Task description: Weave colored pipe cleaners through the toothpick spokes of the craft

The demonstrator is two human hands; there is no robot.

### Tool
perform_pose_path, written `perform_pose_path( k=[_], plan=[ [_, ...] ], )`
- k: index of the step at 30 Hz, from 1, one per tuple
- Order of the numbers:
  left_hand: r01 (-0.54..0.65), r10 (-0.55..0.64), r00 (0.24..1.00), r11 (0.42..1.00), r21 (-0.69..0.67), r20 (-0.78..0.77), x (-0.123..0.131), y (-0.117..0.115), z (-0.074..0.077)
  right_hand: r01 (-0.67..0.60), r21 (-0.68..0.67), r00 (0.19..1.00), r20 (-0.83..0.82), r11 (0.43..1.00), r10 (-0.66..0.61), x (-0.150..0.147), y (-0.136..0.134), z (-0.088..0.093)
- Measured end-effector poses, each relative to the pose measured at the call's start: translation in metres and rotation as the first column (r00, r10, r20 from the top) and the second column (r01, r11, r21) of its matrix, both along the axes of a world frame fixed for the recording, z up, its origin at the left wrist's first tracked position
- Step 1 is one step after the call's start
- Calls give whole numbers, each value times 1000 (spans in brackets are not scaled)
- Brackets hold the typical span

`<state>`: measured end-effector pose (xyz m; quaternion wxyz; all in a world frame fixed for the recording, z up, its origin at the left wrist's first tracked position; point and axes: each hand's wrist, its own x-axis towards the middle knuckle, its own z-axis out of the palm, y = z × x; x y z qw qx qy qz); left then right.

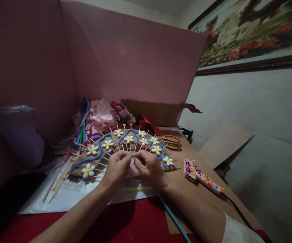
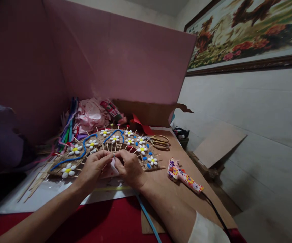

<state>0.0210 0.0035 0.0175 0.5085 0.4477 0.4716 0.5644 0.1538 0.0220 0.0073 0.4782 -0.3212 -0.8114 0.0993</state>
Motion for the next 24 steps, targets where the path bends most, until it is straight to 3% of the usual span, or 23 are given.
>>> perform_pose_path(
  k=[18,21,24],
  plan=[
    [-3,3,1000,1000,-15,-4,0,-1,3,-10,-42,1000,-17,999,10,2,2,0],
    [14,-12,999,999,32,-37,-1,2,1,1,-48,1000,-17,999,-2,3,2,0],
    [14,12,985,989,150,-172,-5,5,0,18,-55,1000,-15,998,-19,3,2,0]
  ],
)
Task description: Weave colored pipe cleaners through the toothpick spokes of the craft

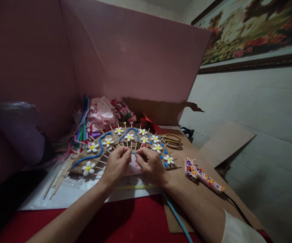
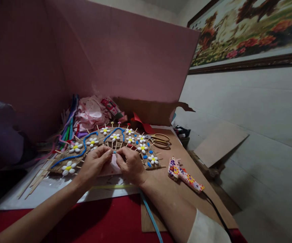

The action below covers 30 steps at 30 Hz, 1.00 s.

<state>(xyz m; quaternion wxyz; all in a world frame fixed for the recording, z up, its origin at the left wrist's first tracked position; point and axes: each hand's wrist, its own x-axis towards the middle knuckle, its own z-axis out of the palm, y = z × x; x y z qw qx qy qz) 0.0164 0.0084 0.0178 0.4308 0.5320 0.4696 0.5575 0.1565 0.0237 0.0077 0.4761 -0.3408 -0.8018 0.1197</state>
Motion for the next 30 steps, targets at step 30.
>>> perform_pose_path(
  k=[30],
  plan=[
    [39,4,948,991,129,-319,-2,2,-6,-12,69,998,70,998,7,2,1,-1]
  ],
)
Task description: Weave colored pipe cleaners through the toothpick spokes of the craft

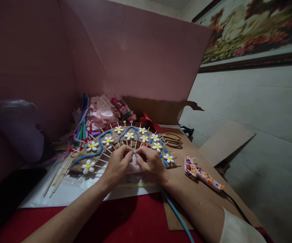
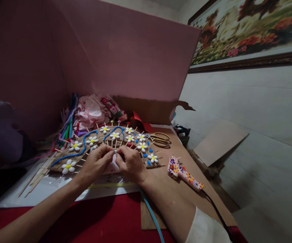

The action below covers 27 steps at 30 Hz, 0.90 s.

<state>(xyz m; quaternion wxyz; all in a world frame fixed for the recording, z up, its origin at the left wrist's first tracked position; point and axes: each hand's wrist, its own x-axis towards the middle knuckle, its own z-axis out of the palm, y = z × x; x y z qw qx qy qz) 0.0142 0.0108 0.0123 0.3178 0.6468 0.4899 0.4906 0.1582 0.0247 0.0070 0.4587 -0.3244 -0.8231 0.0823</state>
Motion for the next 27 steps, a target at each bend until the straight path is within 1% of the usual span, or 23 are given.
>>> perform_pose_path(
  k=[3,6,9,12,16,18,23,27],
  plan=[
    [27,-14,987,996,82,-157,-4,1,4,12,4,1000,4,1000,-12,0,0,0],
    [46,2,950,988,146,-314,-10,3,6,3,24,999,37,1000,-4,1,1,0],
    [46,20,921,986,159,-388,-14,5,5,-1,27,998,59,1000,0,3,2,0],
    [41,6,929,992,119,-369,-14,6,6,-9,30,999,42,1000,7,4,2,1],
    [25,-17,975,999,36,-222,-12,6,10,-5,43,1000,26,999,4,4,2,3],
    [16,-13,984,1000,17,-180,-11,5,13,-4,46,1000,29,999,3,5,2,3],
    [30,-21,970,999,35,-241,-12,4,16,-11,54,999,36,998,9,7,5,2],
    [58,-28,955,994,91,-296,-15,5,16,-24,54,999,47,998,21,8,6,2]
  ],
)
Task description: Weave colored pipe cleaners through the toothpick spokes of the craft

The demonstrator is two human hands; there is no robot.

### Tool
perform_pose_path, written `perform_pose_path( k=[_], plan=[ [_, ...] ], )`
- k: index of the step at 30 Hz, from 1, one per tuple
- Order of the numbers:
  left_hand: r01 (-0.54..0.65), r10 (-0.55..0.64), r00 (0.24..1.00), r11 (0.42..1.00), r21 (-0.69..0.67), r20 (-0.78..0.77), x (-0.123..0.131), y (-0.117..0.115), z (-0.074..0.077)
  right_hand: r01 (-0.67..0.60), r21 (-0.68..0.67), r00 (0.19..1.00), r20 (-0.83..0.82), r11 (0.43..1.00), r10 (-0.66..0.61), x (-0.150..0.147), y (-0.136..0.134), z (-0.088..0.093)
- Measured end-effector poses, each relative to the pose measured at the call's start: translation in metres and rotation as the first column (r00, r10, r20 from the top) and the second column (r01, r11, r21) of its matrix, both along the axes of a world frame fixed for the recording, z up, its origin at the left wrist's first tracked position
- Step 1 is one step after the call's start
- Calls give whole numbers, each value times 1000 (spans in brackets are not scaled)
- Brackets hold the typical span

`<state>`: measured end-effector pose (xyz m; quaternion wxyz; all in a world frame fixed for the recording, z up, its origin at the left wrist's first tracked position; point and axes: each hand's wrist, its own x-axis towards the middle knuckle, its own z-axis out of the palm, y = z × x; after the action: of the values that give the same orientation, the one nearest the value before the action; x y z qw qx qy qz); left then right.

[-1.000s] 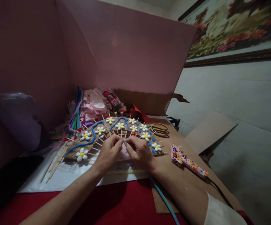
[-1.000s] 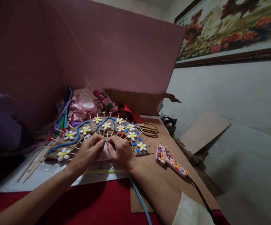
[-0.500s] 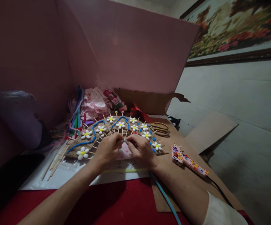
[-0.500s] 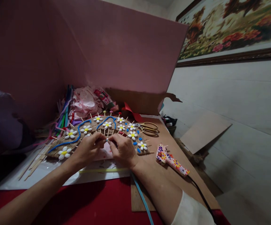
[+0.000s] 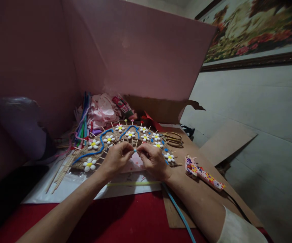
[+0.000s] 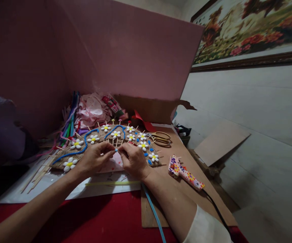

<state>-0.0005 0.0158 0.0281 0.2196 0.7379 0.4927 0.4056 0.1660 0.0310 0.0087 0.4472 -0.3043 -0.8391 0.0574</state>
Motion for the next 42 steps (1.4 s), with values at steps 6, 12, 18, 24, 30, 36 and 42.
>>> perform_pose_path(
  k=[6,12,18,24,30,36,42],
  plan=[
    [43,-28,991,993,110,-134,-2,4,-9,-36,6,998,44,999,35,2,2,-2],
    [21,0,980,994,105,-198,1,2,-5,-26,7,998,58,1000,26,2,1,-1],
    [62,-22,947,992,-113,321,5,-4,0,8,-68,995,-100,998,-15,-3,-5,2],
    [55,110,792,966,-251,600,20,-11,-9,26,-92,987,-158,995,-40,-13,-16,-4],
    [127,175,663,932,-339,728,26,-14,-16,86,-28,990,-114,996,-88,-17,-19,-6],
    [69,113,778,962,-263,618,21,-9,-18,110,-68,992,-58,992,-114,-12,-13,-6],
    [-5,74,886,989,-150,457,14,-2,-14,145,-6,989,29,989,-145,-7,-10,-3]
  ],
)
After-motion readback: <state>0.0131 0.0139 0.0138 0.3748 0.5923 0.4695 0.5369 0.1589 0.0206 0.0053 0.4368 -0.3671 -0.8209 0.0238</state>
